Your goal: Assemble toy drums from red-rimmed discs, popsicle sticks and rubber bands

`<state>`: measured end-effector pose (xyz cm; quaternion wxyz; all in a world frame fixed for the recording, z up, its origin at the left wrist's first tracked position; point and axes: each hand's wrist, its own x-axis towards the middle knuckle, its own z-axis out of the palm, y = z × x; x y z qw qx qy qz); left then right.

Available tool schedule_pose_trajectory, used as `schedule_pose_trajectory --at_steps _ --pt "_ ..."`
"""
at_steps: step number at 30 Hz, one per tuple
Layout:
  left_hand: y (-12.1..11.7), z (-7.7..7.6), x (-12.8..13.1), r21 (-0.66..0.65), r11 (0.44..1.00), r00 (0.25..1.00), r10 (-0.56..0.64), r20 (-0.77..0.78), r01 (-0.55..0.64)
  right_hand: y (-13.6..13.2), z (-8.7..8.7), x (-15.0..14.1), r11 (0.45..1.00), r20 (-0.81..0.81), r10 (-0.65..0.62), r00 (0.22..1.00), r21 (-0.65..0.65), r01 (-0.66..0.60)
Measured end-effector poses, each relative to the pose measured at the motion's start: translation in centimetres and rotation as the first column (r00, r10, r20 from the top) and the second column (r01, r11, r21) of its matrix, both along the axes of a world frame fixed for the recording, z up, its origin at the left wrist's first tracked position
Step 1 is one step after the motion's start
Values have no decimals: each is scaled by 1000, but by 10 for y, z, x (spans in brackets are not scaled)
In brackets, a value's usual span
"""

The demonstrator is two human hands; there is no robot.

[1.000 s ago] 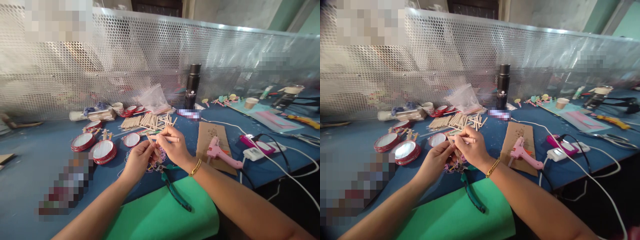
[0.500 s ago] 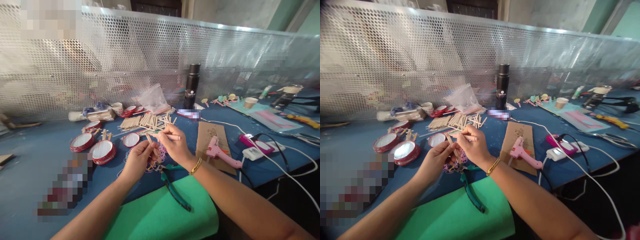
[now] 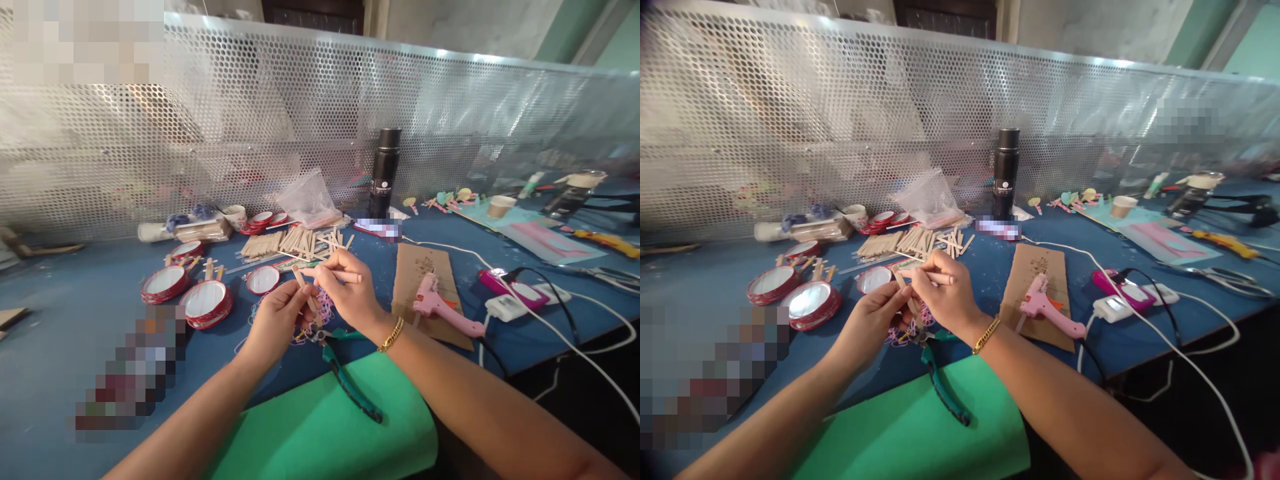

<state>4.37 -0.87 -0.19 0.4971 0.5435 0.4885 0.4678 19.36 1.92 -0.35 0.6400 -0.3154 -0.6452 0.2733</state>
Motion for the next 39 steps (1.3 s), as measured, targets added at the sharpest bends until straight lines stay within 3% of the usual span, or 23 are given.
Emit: schedule_pose_trajectory --at_steps 39 --pt "-1 2 -1 35 999 999 22 -48 -20 0 -1 1 1000 -1 6 1000 -28 -6"
